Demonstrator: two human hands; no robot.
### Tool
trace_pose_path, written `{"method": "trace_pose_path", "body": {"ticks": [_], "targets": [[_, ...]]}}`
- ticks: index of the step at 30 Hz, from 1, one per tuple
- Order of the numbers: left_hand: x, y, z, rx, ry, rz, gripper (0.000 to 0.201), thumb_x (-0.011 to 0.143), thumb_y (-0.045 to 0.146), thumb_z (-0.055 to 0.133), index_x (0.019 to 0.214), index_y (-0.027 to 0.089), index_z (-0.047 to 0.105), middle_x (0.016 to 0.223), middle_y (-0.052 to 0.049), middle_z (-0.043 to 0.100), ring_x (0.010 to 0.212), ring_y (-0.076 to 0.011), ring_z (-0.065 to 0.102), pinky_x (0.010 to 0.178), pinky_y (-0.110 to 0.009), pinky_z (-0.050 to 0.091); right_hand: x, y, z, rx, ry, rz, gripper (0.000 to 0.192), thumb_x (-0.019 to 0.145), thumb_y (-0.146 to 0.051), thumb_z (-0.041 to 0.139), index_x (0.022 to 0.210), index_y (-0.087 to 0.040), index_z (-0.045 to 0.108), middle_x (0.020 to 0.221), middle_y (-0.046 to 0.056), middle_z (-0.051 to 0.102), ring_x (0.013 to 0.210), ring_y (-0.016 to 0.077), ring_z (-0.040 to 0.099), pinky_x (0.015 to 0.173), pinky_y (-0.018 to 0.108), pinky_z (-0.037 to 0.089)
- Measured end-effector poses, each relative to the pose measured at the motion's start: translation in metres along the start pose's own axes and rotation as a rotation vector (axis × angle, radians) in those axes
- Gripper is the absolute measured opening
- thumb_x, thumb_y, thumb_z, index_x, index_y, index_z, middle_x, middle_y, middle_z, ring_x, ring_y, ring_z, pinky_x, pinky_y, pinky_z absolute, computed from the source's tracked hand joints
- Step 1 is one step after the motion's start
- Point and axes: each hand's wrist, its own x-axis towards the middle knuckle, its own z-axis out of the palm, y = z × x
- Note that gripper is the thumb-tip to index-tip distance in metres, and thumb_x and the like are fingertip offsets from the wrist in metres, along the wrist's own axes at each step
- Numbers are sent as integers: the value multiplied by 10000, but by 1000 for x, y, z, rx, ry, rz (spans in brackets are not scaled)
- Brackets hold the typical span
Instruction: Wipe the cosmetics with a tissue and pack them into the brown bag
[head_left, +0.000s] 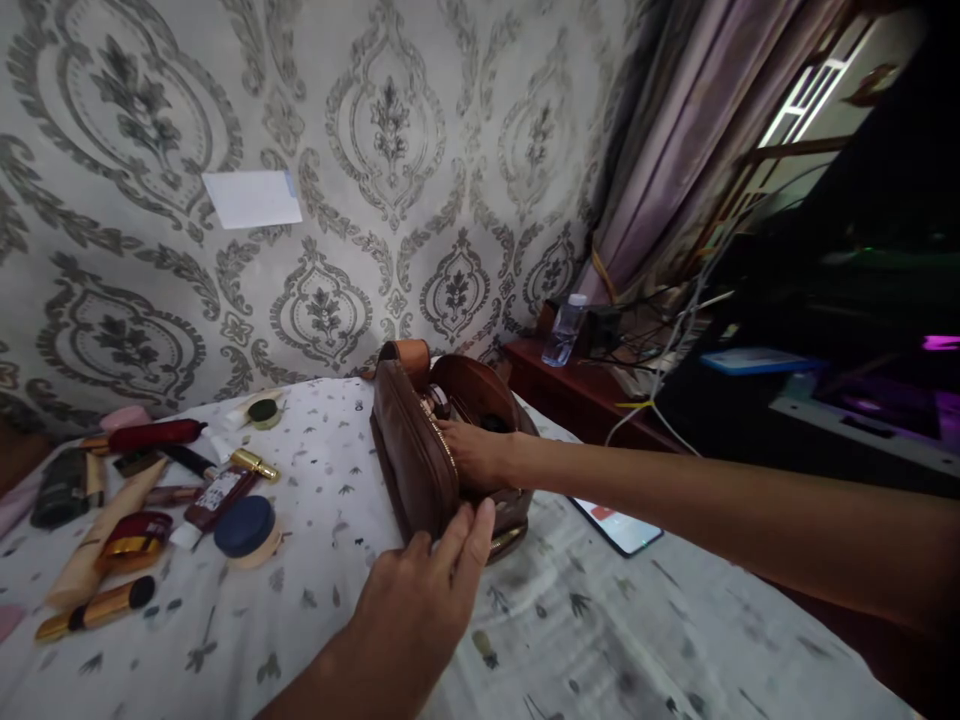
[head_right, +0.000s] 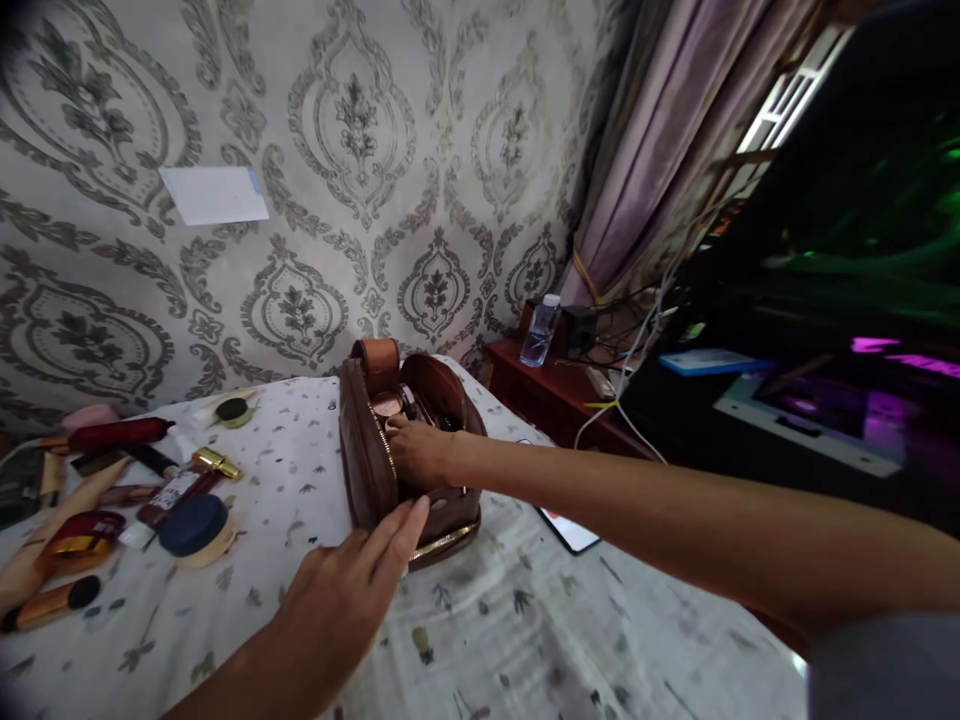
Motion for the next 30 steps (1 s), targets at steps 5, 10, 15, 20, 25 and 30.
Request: {"method": "trace_pose_path", "body": {"ticks": [5, 10, 15, 20, 25, 30], "targets": [[-3, -2, 2, -20, -22, -7, 772, 813, 42, 540, 1529, 130, 265, 1440, -142, 518, 829, -149, 663, 552, -218, 563, 0, -3, 0, 15, -4, 4, 237, 848, -141, 514, 843, -174, 748, 931, 116, 729, 998, 254, 600, 971, 434, 384], [-3, -4, 1, -69, -60, 18, 880, 718, 12, 539, 1533, 89, 217, 1475, -148, 480, 857, -162, 661, 572, -237, 581, 2, -5, -11, 54, -23, 8, 229, 835, -130, 529, 874, -185, 748, 964, 112, 729, 1002, 259, 600, 965, 433, 405], [-1, -5, -1, -68, -43, 18, 835, 743, -5, 509, 1526, 83, 234, 1448, -143, 511, 829, -154, 663, 563, -242, 584, -7, 1, -60, 207, 1, 112, 264, 841, -67, 499, 976, -115, 721, 1049, 142, 705, 962, 208, 617, 880, 330, 451], [-2, -3, 5, -32, 35, 4, 777, 768, 6, 512, 1511, 103, 303, 1418, -120, 548, 795, -138, 663, 532, -210, 558, -22, -2, -91, 376, -45, 314, 191, 805, -34, 546, 860, -82, 723, 813, 85, 710, 712, 134, 590, 668, 234, 415], [-4, -1, 6, -6, 63, 24, 781, 756, 23, 518, 1506, 108, 316, 1419, -114, 548, 801, -139, 661, 526, -209, 551, -24, -16, -80, 583, -259, 192, 154, 785, -27, 609, 855, -70, 739, 767, 58, 712, 627, 92, 523, 605, 192, 383], [-4, 1, 4, 20, 69, 38, 796, 741, 34, 545, 1502, 97, 320, 1404, -129, 557, 775, -139, 652, 516, -221, 551, -21, -19, -75, 604, -321, 176, 203, 804, -2, 573, 877, -72, 748, 750, 61, 712, 594, 90, 485, 573, 201, 359]]}}
